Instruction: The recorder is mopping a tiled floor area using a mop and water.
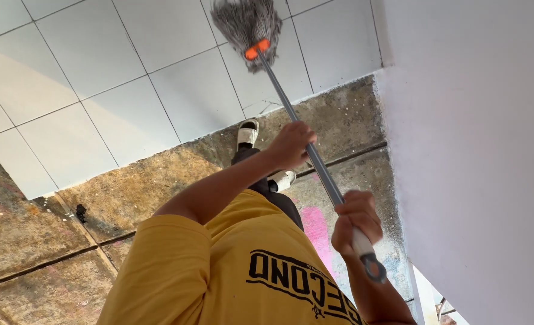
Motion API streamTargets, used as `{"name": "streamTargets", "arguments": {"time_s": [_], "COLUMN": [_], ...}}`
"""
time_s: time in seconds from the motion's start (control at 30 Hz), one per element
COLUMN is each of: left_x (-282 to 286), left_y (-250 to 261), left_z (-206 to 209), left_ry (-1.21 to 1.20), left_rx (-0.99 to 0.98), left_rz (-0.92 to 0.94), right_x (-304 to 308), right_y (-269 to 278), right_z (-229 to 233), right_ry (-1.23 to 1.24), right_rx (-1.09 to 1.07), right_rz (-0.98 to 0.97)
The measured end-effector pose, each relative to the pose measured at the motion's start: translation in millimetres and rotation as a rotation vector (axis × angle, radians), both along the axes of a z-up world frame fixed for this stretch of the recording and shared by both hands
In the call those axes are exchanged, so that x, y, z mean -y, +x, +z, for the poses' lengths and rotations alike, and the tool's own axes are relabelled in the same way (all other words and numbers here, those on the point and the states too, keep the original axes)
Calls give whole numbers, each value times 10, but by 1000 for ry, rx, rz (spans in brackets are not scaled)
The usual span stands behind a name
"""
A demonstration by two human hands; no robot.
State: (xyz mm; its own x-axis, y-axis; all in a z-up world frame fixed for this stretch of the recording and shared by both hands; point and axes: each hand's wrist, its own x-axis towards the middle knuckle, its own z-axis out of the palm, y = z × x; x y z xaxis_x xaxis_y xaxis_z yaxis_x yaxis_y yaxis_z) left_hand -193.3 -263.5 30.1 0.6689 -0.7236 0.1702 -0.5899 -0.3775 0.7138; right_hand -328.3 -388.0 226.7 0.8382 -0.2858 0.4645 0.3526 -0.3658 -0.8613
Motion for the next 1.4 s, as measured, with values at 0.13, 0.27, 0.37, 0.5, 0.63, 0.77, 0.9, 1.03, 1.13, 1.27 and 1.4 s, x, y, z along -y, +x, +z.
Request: {"name": "streamTargets", "arguments": {"time_s": [0.13,0.27,0.37,0.5,0.63,0.77,0.9,1.03,1.13,1.27,1.4], "left_x": [312,511,569,670,577,410,305,66,-95,-280,-292], "left_y": [-778,-1203,-1282,-1033,-361,629,1901,2764,3214,3605,3721], "left_z": [207,360,456,486,328,-88,-559,-710,-717,-609,-666], "left_ry": [-40,-92,-31,135,223,423,669,742,723,599,577], "left_rx": [-115,-110,-78,-135,-97,-87,-116,-185,-254,-352,-375], "left_rz": [-73,-152,-167,-172,-109,-84,71,161,255,363,373], "right_x": [221,410,512,648,624,464,344,-21,-167,-236,-167], "right_y": [-665,-1096,-1216,-1044,-577,170,1089,2189,2890,3434,3399], "right_z": [150,281,317,250,-93,-535,-1430,-1926,-1952,-1785,-1668], "right_ry": [110,137,147,139,109,26,104,170,55,22,-46], "right_rx": [141,165,137,97,94,-62,-246,-222,-209,-310,-293], "right_rz": [-94,-118,-115,-87,-94,-72,-119,-32,17,46,56]}}
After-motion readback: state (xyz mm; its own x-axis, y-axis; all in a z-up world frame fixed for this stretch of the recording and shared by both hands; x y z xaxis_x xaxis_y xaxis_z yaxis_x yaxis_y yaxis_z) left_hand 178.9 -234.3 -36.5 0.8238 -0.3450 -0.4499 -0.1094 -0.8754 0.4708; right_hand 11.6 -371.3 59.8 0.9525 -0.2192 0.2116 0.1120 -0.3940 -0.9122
